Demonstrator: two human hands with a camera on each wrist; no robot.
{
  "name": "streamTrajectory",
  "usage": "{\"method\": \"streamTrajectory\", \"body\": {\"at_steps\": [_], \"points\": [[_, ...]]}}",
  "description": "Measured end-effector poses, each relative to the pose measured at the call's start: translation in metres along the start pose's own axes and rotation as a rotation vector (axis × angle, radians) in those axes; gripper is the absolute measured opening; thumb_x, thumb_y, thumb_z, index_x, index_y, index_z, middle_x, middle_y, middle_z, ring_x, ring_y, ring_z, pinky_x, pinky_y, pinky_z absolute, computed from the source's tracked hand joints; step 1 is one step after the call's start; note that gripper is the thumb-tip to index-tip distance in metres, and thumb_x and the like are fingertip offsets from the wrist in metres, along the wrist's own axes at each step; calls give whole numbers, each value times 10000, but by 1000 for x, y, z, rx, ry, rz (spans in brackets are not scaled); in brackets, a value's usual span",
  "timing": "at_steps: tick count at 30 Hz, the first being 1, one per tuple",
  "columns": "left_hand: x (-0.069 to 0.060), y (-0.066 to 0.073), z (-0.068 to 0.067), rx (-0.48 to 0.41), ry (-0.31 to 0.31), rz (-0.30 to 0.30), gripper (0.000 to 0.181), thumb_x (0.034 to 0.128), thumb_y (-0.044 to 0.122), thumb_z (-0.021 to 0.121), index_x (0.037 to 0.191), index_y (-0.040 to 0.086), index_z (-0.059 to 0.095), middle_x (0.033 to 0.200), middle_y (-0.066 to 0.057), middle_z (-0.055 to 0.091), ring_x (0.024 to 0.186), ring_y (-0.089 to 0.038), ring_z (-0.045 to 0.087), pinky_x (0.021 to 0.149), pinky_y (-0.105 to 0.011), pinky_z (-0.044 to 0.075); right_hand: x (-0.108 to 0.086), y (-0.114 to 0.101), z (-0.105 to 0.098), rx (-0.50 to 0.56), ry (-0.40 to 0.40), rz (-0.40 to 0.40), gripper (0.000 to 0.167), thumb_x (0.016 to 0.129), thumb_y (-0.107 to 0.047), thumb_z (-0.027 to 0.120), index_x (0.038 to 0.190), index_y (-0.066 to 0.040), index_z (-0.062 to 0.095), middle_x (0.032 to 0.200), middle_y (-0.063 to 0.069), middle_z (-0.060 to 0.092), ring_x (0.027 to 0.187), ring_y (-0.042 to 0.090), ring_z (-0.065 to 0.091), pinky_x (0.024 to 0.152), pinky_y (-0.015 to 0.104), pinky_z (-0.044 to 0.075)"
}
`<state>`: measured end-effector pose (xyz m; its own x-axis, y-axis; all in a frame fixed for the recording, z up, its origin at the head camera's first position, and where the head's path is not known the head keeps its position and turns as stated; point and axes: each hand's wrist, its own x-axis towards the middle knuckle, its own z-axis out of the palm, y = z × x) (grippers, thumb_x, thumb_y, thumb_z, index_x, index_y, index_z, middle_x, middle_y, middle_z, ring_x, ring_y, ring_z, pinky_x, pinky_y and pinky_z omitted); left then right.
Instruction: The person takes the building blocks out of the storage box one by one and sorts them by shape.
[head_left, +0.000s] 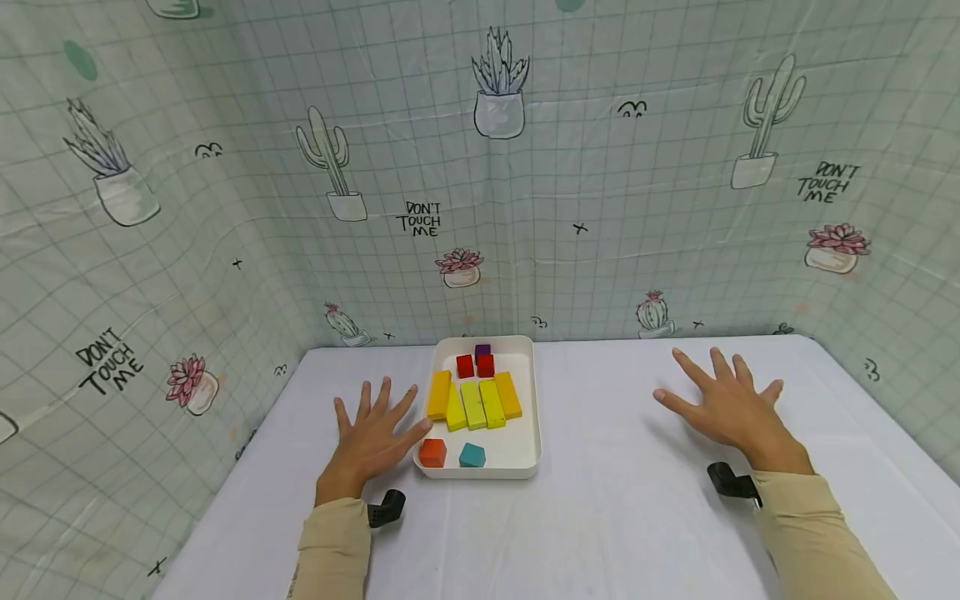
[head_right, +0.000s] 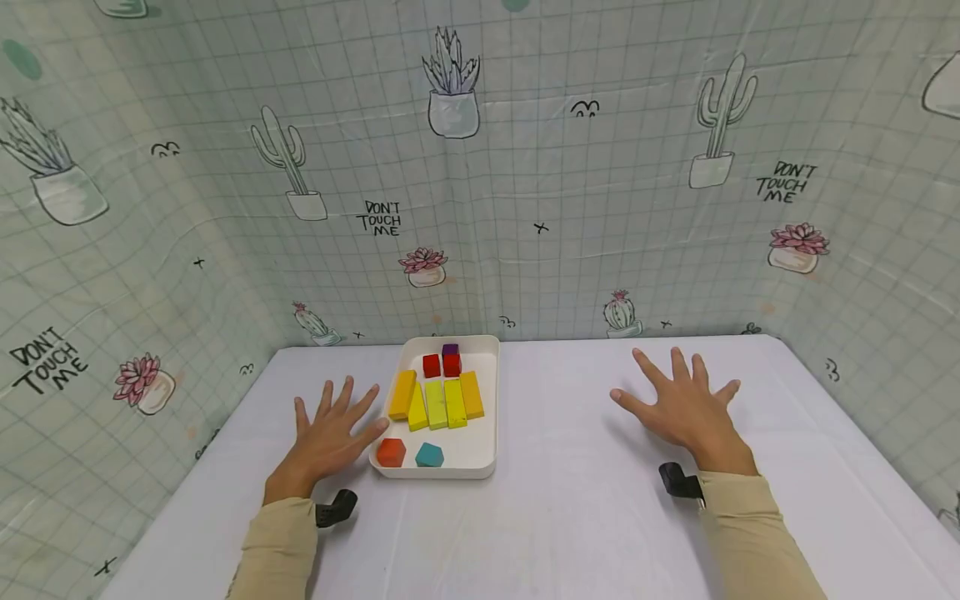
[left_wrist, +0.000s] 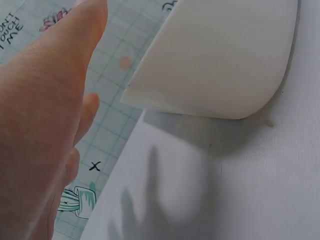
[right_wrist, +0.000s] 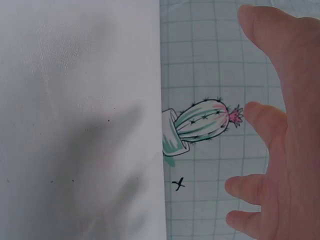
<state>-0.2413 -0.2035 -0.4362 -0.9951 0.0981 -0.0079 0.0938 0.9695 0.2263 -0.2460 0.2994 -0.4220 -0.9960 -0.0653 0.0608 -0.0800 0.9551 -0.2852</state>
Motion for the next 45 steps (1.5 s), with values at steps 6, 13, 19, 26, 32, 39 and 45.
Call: {"method": "streamTrajectory", "body": {"at_steps": [6, 13, 19, 26, 32, 39, 45], "points": [[1, 3, 1, 10, -10, 1, 818, 927, 765, 352, 1593, 296, 276, 1666, -150, 60, 1504, -451, -53, 1085, -681, -213, 1, -3, -1, -4, 7, -8, 937, 899, -789, 413, 1621, -241, 179, 1556, 409, 114, 1384, 667, 35, 858, 919, -68], [4, 6, 3, -10, -10, 12, 823, 924, 776, 336, 1590, 294, 287, 1666, -147, 80, 1508, -445, -32, 1093, -683, -196, 1, -7, 3, -12, 10, -22, 932, 896, -789, 421, 1618, -246, 192, 1555, 411, 118, 1387, 662, 44, 874, 913, -63], [6, 8, 4, -11, -1, 17, 813, 928, 770, 339, 1586, 295, 298, 1664, -146, 101, 1510, -438, -10, 1099, -689, -180, 2, -12, 6, -24, 12, -35, 935, 885, -803, 421, 1614, -257, 215, 1564, 392, 134, 1398, 645, 59, 893, 905, -58], [8, 12, 5, -11, 17, 31, 789, 932, 763, 341, 1581, 315, 314, 1662, -138, 134, 1517, -416, -7, 1097, -671, -202, 2, -20, 10, -34, 24, -59, 933, 873, -814, 427, 1601, -253, 264, 1569, 370, 162, 1408, 623, 85, 914, 897, -46], [10, 15, 6, -12, 27, 34, 772, 935, 752, 357, 1571, 314, 343, 1655, -128, 178, 1520, -405, 36, 1103, -674, -189, 2, -36, 18, -58, 61, -121, 903, 878, -805, 435, 1581, -248, 328, 1555, 333, 248, 1406, 575, 176, 942, 888, 34], [9, 11, 11, -39, 40, 19, 714, 967, 678, 411, 1560, 281, 383, 1633, -147, 252, 1509, -419, 105, 1115, -687, -149, 2, -57, 34, -31, 93, -203, 848, 900, -772, 451, 1562, -248, 379, 1512, 284, 381, 1366, 508, 331, 976, 840, 171], [7, 4, 16, -66, 50, 31, 701, 982, 677, 372, 1559, 280, 385, 1621, -149, 284, 1498, -420, 157, 1134, -692, -90, 2, -67, 43, 36, 75, -227, 821, 917, -736, 476, 1564, -241, 379, 1499, 267, 423, 1349, 490, 389, 990, 802, 223]]}}
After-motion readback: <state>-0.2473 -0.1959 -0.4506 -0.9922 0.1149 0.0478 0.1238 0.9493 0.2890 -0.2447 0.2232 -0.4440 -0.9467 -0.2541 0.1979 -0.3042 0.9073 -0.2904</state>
